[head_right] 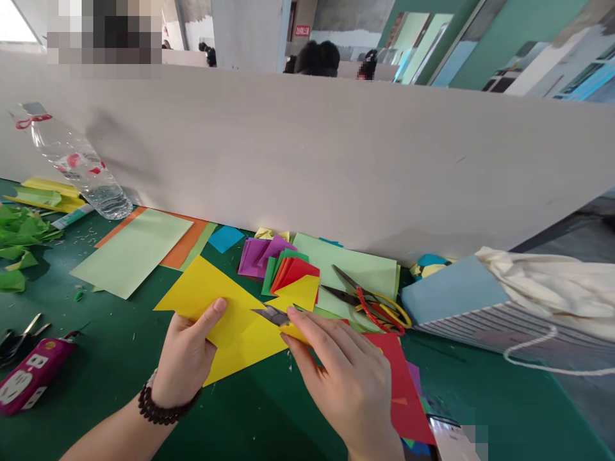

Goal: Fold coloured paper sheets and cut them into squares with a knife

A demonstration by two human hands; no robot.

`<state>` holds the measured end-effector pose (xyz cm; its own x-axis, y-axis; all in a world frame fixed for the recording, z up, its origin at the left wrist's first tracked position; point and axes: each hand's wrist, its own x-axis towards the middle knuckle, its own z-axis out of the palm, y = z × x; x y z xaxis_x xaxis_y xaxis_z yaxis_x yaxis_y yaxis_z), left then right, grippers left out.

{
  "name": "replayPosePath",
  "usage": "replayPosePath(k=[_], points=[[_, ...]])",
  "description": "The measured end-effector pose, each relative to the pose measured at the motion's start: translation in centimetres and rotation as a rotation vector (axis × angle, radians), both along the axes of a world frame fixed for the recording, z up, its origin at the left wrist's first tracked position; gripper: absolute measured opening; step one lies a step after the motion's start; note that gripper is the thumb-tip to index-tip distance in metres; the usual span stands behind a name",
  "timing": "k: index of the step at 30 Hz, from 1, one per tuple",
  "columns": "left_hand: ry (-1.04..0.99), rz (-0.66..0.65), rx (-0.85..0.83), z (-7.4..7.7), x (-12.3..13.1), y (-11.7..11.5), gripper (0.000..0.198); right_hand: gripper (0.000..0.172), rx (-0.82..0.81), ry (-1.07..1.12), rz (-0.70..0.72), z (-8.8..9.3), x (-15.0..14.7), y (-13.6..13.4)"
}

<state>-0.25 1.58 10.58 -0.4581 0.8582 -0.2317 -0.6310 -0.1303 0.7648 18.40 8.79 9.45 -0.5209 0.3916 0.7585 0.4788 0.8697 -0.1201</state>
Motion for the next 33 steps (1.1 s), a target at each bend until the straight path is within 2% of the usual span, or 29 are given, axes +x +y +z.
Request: replayPosePath(k=[13,21,29,33], points=[[-0.087,-0.018,-0.050,0.1,0.1,0.5,0.062,0.029,-0.040,-0.075,-0.003,0.2,1.2,0.5],[-0.135,-0.023,-0.005,-0.7,0.5,0.7,0.050,0.022,-0.110,-0.110,-0.049,-0.2,0.8,0.3],[-0.107,-0.081,0.029,-1.1,0.9,0.5,0.050,0.018,-0.065,-0.099,-0.049,-0.4,0.2,0.2],[-0.097,-0.028,-0.002,-1.2,0.9,0.5,0.047,0.018,-0.024,-0.091,-0.071,-0.2,0.5,0.5]])
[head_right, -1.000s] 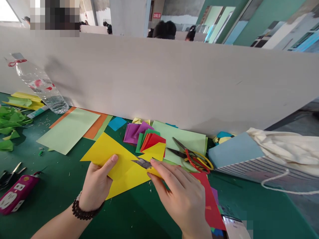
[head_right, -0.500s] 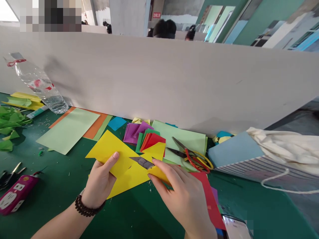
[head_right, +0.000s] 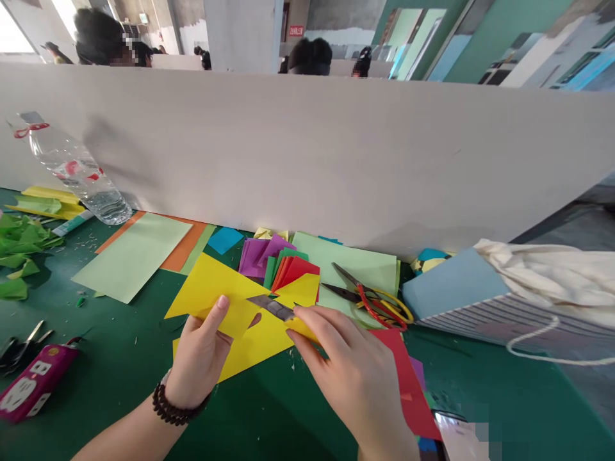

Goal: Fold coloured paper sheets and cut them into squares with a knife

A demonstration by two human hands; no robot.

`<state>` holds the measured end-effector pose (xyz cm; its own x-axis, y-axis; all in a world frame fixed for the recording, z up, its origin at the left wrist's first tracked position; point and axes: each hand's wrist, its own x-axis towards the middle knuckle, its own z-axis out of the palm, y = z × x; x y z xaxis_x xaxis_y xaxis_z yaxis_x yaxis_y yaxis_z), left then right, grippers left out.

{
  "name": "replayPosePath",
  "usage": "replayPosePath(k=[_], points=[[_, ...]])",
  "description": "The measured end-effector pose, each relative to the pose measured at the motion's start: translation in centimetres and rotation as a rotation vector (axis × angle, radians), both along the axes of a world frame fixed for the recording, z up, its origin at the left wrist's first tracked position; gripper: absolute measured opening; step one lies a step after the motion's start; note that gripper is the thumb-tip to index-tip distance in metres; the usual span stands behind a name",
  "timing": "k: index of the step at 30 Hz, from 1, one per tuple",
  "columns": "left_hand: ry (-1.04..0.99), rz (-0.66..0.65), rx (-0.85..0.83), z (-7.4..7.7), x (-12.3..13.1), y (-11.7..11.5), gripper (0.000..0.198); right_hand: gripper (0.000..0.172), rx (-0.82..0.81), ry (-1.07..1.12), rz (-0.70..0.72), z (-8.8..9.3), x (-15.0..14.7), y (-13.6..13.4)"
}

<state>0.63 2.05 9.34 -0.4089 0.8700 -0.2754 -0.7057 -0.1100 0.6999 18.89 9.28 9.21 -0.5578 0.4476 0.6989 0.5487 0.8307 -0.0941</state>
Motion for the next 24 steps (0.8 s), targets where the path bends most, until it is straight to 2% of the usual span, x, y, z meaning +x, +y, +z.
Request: replayPosePath(k=[5,12,15,19,24], points=[[0.054,0.115,-0.108,0.0,0.0,0.1,0.048,0.015,0.017,0.013,-0.015,0.3,0.0,-0.2],[0.121,0.193,-0.225,-0.1,0.4,0.1,0.046,0.018,-0.039,0.010,-0.017,0.1,-0.7,0.0],[0.143,0.182,-0.203,-0.1,0.8,-0.2,0.043,0.018,-0.036,0.060,-0.005,0.0,-1.0,0.3],[0.106,0.173,-0.158,-0.3,1.4,-0.5,0.050,0.020,-0.028,0.140,0.004,-0.1,-1.1,0.7],[0.124,0.256,-0.202,-1.1,1.6,-0.6,0.048,0.023,-0.006,0.192,-0.004,-0.1,-0.9,1.0]])
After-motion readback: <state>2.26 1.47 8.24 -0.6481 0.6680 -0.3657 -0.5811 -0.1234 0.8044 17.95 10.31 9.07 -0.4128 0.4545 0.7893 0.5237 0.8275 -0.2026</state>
